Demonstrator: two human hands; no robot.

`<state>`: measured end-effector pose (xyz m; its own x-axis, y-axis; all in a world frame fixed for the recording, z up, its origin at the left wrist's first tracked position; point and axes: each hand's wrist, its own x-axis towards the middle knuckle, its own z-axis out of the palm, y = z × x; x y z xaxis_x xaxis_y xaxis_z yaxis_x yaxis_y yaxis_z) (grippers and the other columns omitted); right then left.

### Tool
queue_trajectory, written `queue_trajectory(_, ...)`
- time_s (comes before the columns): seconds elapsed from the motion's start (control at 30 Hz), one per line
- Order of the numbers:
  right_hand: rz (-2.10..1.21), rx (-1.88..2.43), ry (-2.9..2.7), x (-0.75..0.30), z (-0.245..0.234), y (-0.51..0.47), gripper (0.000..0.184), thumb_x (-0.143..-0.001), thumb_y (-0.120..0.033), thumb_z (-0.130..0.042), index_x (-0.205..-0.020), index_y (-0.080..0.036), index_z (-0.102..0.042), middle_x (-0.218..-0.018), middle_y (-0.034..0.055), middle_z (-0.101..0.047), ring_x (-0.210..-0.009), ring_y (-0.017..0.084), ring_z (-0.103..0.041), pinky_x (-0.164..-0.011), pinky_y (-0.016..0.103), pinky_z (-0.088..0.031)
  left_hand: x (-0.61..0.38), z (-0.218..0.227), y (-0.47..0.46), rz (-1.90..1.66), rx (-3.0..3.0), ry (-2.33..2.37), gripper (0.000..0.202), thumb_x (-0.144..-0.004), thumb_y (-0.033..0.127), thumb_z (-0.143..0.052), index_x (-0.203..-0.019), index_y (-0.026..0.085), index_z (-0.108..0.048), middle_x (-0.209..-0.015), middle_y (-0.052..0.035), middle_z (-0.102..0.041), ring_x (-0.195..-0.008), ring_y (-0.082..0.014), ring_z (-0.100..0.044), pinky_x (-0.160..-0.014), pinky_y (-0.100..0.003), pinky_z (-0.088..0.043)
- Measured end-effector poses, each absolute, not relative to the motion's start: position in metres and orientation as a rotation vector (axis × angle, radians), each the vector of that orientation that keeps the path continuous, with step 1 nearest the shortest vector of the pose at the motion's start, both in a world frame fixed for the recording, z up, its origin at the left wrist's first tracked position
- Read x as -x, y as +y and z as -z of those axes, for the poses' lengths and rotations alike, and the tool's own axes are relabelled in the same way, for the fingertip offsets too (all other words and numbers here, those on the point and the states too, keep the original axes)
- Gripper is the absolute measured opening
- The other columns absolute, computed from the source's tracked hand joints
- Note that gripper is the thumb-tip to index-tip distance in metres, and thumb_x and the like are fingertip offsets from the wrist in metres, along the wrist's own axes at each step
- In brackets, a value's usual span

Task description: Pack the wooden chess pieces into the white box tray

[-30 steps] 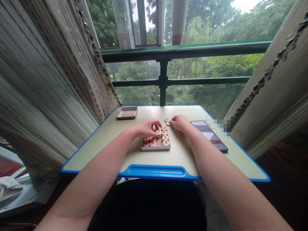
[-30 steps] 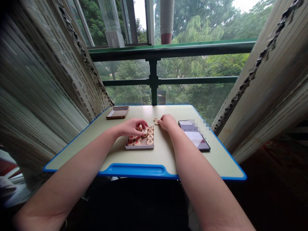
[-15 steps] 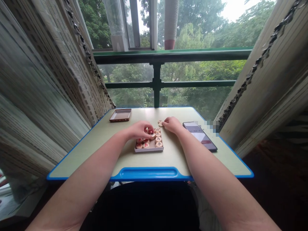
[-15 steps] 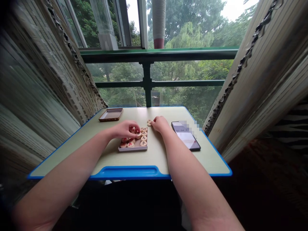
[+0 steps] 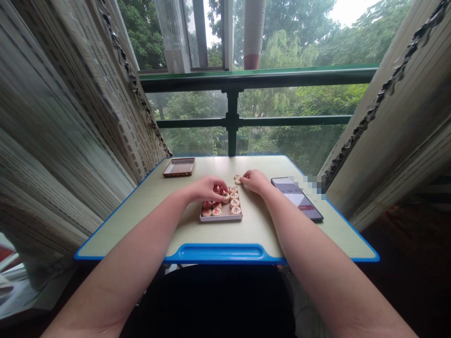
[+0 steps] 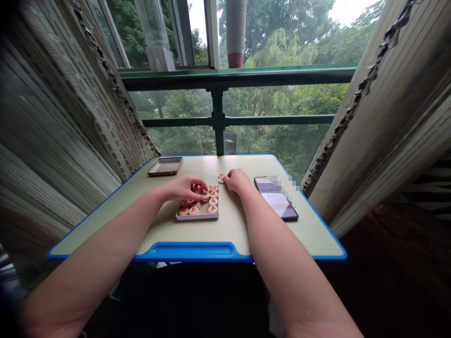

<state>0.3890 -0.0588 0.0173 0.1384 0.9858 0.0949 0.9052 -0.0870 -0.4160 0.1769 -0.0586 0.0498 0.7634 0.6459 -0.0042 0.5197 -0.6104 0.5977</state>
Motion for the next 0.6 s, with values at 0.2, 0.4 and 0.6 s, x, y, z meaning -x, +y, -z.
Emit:
queue_trajectory(0.2,-0.307,2.05,-1.813,-0.3888,-0.0186,-0.0605,0.03,-0.08,-0.035,-0.053,-0.095,-0.014,-0.069,-0.098,0.0118,-0.068,-0.085,0.02,-0.061,-0.07,0.025,-0.041,-0.1752,-0.0479,-0.056,-0.302,-2.327,0.856,0.037,-0.062,0.041,-0.069,-0.089,0.016,-0.067,-0.075,-0.0017,-0.059,-0.067,-0.0127,-0.051,-0.057,-0.023,-0.039)
queue_trajectory(0.4,-0.314,2.053,-1.809,-0.3884,-0.02,-0.0618,0.03,-0.08,-0.036,-0.054,-0.095,-0.015,-0.069,-0.098,0.0111,-0.069,-0.085,0.02,-0.061,-0.071,0.024,-0.041,-0.1747,-0.0477,-0.0552,-0.322,-2.331,0.854,0.036,-0.061,0.041,-0.069,-0.087,0.016,-0.067,-0.077,-0.0023,-0.061,-0.068,-0.0132,-0.052,-0.058,-0.024,-0.04)
queue_trajectory(0.6,-0.319,2.049,-1.805,-0.3882,-0.0202,-0.0621,0.03,-0.081,-0.037,-0.054,-0.094,-0.015,-0.069,-0.098,0.011,-0.069,-0.084,0.019,-0.062,-0.071,0.024,-0.041,-0.1749,-0.0491,-0.0575,-0.322,-2.318,0.872,0.036,-0.059,0.037,-0.069,-0.088,0.015,-0.067,-0.074,-0.0021,-0.061,-0.066,-0.0131,-0.053,-0.056,-0.023,-0.04)
